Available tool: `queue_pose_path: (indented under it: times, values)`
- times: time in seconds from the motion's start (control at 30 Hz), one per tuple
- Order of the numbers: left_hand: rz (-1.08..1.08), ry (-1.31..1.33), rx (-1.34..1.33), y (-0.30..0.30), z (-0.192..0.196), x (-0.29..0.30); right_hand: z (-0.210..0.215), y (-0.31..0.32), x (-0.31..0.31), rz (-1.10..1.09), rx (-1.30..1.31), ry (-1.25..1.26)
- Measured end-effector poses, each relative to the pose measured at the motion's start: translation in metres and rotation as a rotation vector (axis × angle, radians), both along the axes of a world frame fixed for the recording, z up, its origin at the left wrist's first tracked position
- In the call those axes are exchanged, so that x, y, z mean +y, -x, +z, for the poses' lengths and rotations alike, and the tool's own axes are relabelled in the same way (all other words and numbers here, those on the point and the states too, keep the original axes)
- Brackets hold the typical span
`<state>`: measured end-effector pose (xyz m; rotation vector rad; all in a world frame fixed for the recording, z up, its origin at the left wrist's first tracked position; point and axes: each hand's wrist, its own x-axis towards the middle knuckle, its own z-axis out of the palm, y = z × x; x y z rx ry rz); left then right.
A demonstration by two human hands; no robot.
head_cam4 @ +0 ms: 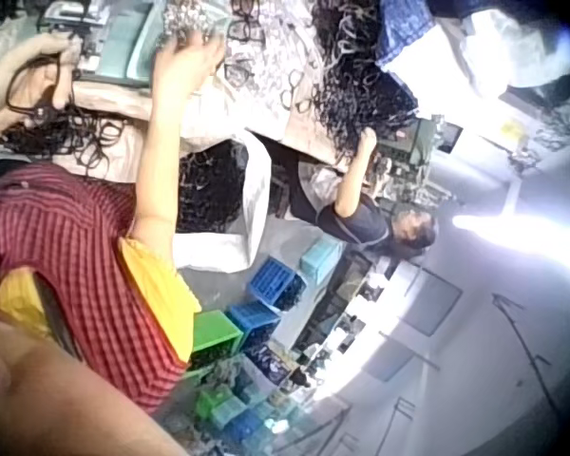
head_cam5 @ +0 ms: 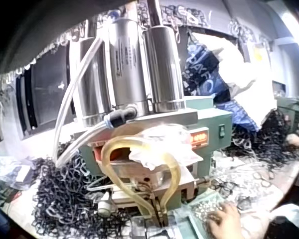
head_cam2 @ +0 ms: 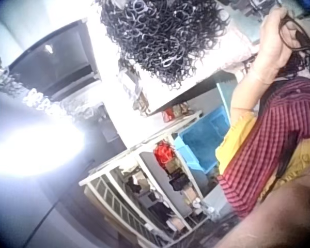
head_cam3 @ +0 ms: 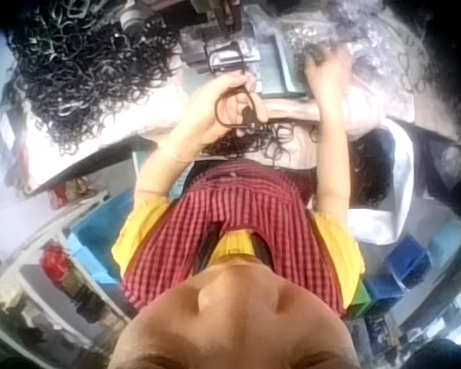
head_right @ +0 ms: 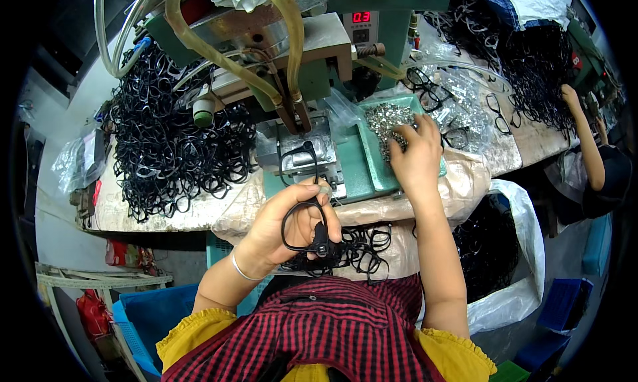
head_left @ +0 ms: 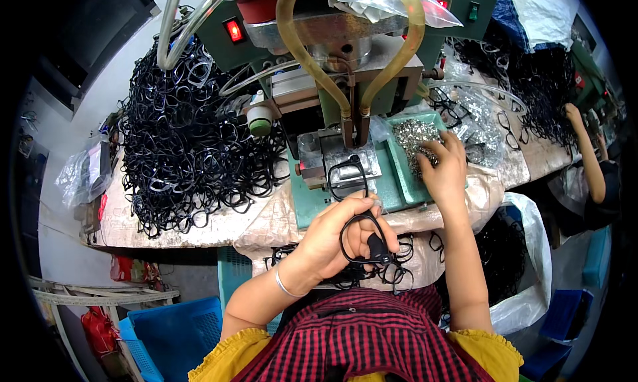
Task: The person assembles eyeglasses by hand at a workstation. They pick up black plastic frames, insert small metal components into the hinge area, and place the finished glasses into a white bag. The process is repeated continuously throughout the clip.
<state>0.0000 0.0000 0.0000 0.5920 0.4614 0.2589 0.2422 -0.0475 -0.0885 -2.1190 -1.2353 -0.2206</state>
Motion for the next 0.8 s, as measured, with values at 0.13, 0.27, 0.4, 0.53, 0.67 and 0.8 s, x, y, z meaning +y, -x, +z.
queue_pose_path:
  times: [0.13,0.27,0.4,0.53,0.67,0.8]
  values:
    - [0.034,-0.009,0.035,0.005,0.002,-0.001,-0.016,-0.001,0.005,0.01,-0.055,-0.168]
    - [0.017,-0.038,-0.031,0.0,-0.005,0.002,-0.002,0.002,0.04,0.096,-0.145,-0.218]
    - [-0.076,-0.165,-0.054,0.018,-0.021,0.01,-0.008,0.007,0.077,0.061,-0.306,-0.052]
    - [0.145,-0.433,0.193,0.088,-0.039,-0.008,-0.026,-0.003,0.04,0.083,-0.21,-0.134]
    - [0.718,-0.804,0.501,0.165,-0.056,0.032,-0.046,-0.034,-0.02,-0.142,0.634,-0.608]
    - [1.288,-1.217,0.594,0.196,-0.017,0.151,-0.057,-0.042,0.017,-0.055,0.83,-0.777]
